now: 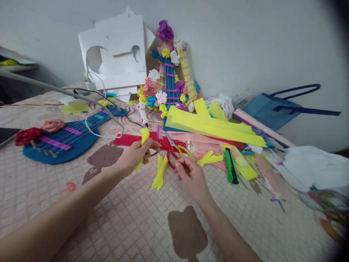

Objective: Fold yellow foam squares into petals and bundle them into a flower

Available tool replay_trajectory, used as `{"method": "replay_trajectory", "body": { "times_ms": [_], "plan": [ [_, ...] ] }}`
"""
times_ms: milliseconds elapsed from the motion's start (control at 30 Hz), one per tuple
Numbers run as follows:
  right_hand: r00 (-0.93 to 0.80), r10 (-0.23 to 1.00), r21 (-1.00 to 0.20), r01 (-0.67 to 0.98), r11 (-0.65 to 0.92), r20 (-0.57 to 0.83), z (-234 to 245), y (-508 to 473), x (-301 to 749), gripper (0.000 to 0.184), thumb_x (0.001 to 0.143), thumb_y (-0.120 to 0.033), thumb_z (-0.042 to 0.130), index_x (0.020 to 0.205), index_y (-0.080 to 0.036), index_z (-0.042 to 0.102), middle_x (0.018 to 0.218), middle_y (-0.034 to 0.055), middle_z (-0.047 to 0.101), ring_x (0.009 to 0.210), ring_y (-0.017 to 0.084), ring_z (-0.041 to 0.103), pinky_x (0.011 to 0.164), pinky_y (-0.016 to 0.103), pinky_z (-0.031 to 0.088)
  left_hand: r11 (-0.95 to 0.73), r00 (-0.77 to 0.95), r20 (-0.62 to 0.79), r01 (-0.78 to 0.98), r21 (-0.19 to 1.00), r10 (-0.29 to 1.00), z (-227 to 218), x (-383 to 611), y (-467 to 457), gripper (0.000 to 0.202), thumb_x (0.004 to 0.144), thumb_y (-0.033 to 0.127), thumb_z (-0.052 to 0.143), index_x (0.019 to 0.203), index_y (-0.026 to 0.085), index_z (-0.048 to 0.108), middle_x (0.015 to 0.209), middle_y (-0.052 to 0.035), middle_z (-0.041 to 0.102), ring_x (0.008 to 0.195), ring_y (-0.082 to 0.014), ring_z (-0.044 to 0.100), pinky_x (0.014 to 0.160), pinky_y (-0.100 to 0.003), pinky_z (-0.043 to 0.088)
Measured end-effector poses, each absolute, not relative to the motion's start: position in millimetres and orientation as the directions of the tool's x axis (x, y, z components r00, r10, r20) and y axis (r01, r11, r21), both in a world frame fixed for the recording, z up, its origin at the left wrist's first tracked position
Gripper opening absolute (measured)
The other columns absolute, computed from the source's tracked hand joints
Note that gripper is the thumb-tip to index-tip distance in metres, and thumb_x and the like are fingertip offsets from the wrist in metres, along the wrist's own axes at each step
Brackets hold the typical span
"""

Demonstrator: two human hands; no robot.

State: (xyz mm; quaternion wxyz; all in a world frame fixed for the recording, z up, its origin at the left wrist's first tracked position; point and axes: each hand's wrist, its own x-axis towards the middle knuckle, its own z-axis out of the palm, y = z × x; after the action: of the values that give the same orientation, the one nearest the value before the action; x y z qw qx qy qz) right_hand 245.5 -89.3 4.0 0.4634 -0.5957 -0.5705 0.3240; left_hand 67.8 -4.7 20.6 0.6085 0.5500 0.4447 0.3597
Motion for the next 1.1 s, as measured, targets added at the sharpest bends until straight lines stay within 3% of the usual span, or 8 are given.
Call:
{"method": "replay_trajectory", "body": {
  "times_ms": [67, 167, 267, 367, 533, 700, 967, 1100],
  "plan": [
    [0.065, 0.986, -0.853, 0.512, 0.099, 0.153, -0.3, -89.0, 245.5, 0.019, 0.084, -0.030, 0.050, 0.072, -0.017, 0.057, 0.057, -0.0026, 0.052, 0.051, 0.010, 0.045, 0.048, 0.021, 0.034, -0.007, 0.442, -0.159, 0.350, 0.937, 0.883, 14.9, 62.7, 1.7, 0.034, 0.085, 0.042, 0.046, 0.077, 0.014, 0.064, 0.071, -0.0025, 0.062, 0.045, -0.0071, 0.040, 0.045, -0.021, 0.029],
    [0.000, 0.990, -0.758, 0.644, 0.108, 0.141, -6.7, -89.6, 240.1, 0.017, 0.084, -0.024, 0.049, 0.072, -0.017, 0.059, 0.055, -0.0029, 0.053, 0.049, 0.010, 0.046, 0.047, 0.021, 0.032, -0.284, 0.542, -0.144, 0.626, 0.726, 0.828, 7.9, 61.1, 0.5, 0.029, 0.083, 0.035, 0.045, 0.069, 0.016, 0.061, 0.064, -0.0016, 0.061, 0.057, -0.0131, 0.053, 0.052, -0.023, 0.032],
    [-0.018, 0.994, -0.683, 0.726, 0.087, 0.108, -10.8, -89.1, 234.0, 0.016, 0.085, -0.024, 0.049, 0.077, -0.017, 0.061, 0.062, 0.0005, 0.062, 0.051, 0.011, 0.052, 0.049, 0.022, 0.034, -0.397, 0.559, -0.175, 0.744, 0.538, 0.810, 5.4, 64.1, -6.4, 0.025, 0.081, 0.036, 0.047, 0.074, 0.017, 0.062, 0.068, -0.0030, 0.063, 0.061, -0.0164, 0.056, 0.053, -0.024, 0.030],
    [-0.008, 0.996, -0.635, 0.770, 0.065, 0.092, -11.8, -87.7, 229.5, 0.018, 0.087, -0.028, 0.048, 0.082, -0.017, 0.061, 0.069, 0.0039, 0.067, 0.055, 0.014, 0.057, 0.052, 0.024, 0.036, -0.432, 0.566, -0.193, 0.771, 0.467, 0.801, 4.9, 68.0, -11.5, 0.024, 0.080, 0.036, 0.048, 0.075, 0.017, 0.061, 0.070, -0.0045, 0.064, 0.062, -0.0174, 0.057, 0.052, -0.024, 0.029],
    [0.026, 0.998, -0.614, 0.789, 0.019, 0.064, -11.5, -85.0, 226.4, 0.016, 0.087, -0.028, 0.047, 0.087, -0.016, 0.058, 0.077, 0.0068, 0.069, 0.066, 0.018, 0.063, 0.059, 0.026, 0.041, -0.442, 0.624, -0.178, 0.699, 0.562, 0.761, 2.0, 71.4, -14.1, 0.021, 0.081, 0.032, 0.047, 0.081, 0.016, 0.061, 0.075, -0.0040, 0.065, 0.069, -0.0175, 0.059, 0.057, -0.023, 0.035],
    [0.055, 0.998, -0.700, 0.714, -0.009, 0.043, -12.7, -84.0, 227.5, 0.013, 0.084, -0.029, 0.051, 0.084, -0.017, 0.055, 0.077, 0.0062, 0.068, 0.066, 0.018, 0.063, 0.059, 0.026, 0.043, -0.434, 0.662, -0.127, 0.612, 0.661, 0.739, -2.2, 71.7, -14.7, 0.019, 0.080, 0.030, 0.048, 0.081, 0.017, 0.061, 0.073, -0.0013, 0.063, 0.068, -0.0168, 0.058, 0.058, -0.022, 0.036],
    [0.061, 0.998, -0.926, 0.378, 0.000, 0.025, -14.2, -86.0, 231.7, 0.013, 0.082, -0.031, 0.051, 0.085, -0.019, 0.052, 0.073, 0.0007, 0.060, 0.059, 0.014, 0.056, 0.053, 0.025, 0.043, -0.261, 0.594, -0.058, 0.436, 0.861, 0.802, -7.7, 76.0, -8.9, 0.020, 0.069, 0.034, 0.062, 0.069, 0.015, 0.058, 0.062, 0.0017, 0.057, 0.059, -0.0129, 0.051, 0.054, -0.022, 0.037],
    [0.077, 0.997, -0.975, 0.218, -0.033, -0.017, -15.0, -83.6, 234.3, 0.010, 0.079, -0.029, 0.053, 0.083, -0.019, 0.052, 0.067, -0.0021, 0.055, 0.056, 0.012, 0.051, 0.051, 0.023, 0.042, -0.161, 0.546, -0.048, 0.329, 0.930, 0.837, -7.2, 79.7, -9.2, 0.025, 0.064, 0.037, 0.067, 0.070, 0.015, 0.057, 0.065, 0.0001, 0.059, 0.061, -0.0134, 0.053, 0.056, -0.023, 0.040]
  ]
}}
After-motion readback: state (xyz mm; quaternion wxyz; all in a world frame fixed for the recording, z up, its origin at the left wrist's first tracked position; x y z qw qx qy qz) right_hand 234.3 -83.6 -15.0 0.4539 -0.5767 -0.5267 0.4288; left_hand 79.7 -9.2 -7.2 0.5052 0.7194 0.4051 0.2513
